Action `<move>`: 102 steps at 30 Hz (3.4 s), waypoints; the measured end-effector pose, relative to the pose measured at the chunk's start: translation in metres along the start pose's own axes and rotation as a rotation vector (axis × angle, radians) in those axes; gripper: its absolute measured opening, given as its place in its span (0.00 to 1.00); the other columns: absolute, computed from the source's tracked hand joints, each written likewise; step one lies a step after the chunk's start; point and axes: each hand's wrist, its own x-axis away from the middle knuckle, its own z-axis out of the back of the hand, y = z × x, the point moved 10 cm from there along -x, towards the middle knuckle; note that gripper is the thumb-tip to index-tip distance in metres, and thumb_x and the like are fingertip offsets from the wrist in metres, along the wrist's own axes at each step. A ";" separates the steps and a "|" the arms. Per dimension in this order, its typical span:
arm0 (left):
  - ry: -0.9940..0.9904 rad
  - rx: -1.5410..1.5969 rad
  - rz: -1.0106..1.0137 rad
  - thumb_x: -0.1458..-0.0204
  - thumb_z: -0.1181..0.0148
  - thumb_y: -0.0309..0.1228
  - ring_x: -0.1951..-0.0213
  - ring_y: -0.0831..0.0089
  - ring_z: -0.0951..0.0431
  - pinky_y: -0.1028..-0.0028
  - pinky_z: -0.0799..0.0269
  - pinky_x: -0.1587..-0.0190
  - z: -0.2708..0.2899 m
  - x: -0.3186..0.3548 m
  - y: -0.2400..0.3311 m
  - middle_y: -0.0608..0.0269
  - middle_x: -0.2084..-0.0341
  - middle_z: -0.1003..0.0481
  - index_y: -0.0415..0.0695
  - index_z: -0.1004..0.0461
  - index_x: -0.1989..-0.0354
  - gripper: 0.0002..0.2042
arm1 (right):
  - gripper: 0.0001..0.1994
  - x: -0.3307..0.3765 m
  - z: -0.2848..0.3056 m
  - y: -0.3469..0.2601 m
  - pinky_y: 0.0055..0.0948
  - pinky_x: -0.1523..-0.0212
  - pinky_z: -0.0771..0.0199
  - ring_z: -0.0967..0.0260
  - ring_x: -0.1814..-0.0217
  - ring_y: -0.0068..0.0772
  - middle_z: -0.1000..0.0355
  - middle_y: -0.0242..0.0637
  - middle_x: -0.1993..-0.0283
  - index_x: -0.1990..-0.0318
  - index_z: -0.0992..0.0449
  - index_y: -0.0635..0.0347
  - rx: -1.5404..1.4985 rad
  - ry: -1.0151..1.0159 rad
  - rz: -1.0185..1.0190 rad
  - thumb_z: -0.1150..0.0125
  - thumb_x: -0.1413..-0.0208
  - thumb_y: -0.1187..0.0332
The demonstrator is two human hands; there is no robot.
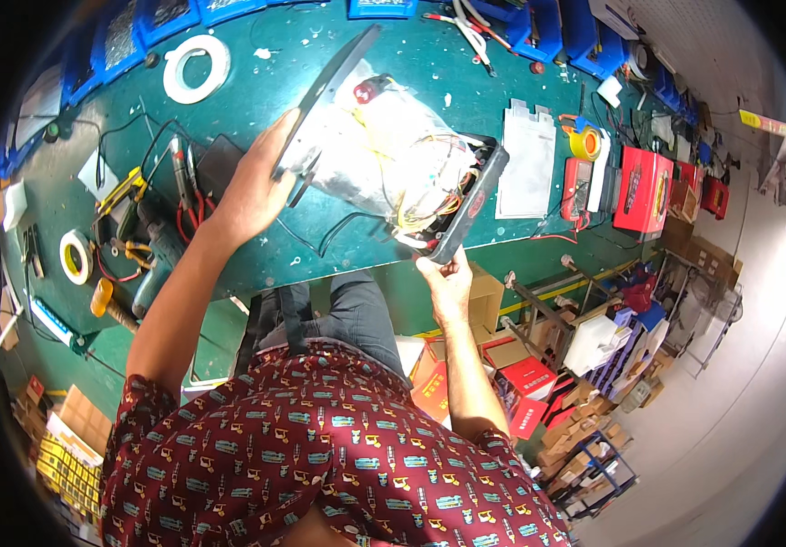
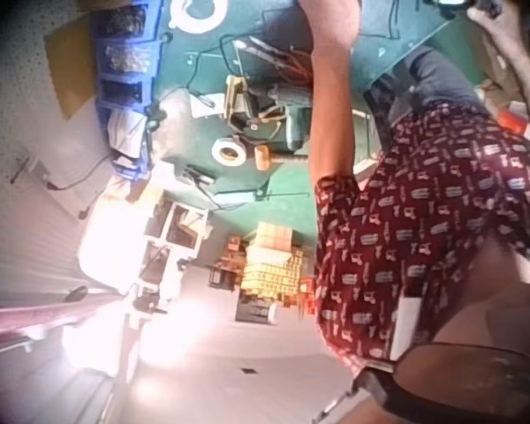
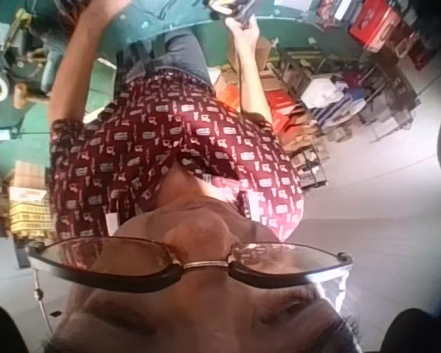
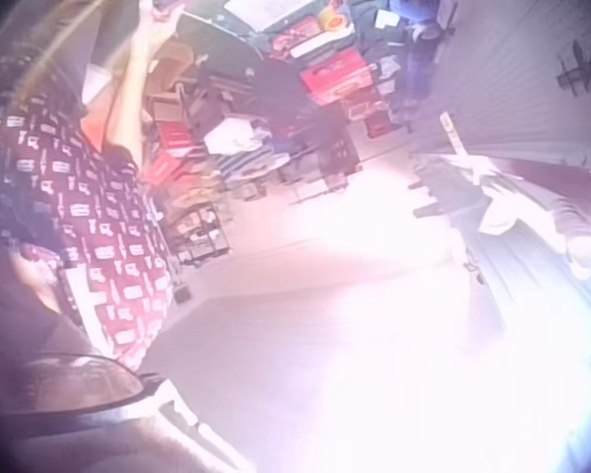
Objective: The person assembles and tests an electronic device on a workbench. They connect wires to a battery pack, use a multimeter to check readings, and manipulate components with their hands.
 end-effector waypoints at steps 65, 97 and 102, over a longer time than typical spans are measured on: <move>-0.038 -0.006 -0.267 0.53 0.53 0.13 0.28 0.44 0.46 0.60 0.54 0.27 -0.013 -0.095 0.147 0.38 0.32 0.42 0.37 0.44 0.30 0.35 | 0.22 -0.027 0.058 -0.036 0.38 0.54 0.16 0.23 0.50 0.35 0.25 0.40 0.46 0.42 0.30 0.65 -0.285 0.133 0.175 0.44 0.33 0.55; 0.126 -0.114 -0.298 0.44 0.44 0.23 0.33 0.49 0.35 0.59 0.43 0.30 -0.028 -0.127 0.175 0.42 0.36 0.33 0.38 0.36 0.32 0.28 | 0.29 -0.036 0.067 -0.054 0.39 0.57 0.16 0.25 0.46 0.38 0.27 0.42 0.43 0.39 0.34 0.61 -0.206 0.165 0.223 0.51 0.32 0.44; 0.122 -0.053 -0.309 0.46 0.47 0.22 0.38 0.47 0.30 0.59 0.37 0.34 -0.009 -0.124 0.140 0.38 0.41 0.30 0.36 0.33 0.36 0.26 | 0.14 -0.032 0.050 -0.056 0.29 0.63 0.15 0.25 0.62 0.26 0.29 0.35 0.56 0.46 0.30 0.65 -0.198 0.204 0.189 0.48 0.32 0.65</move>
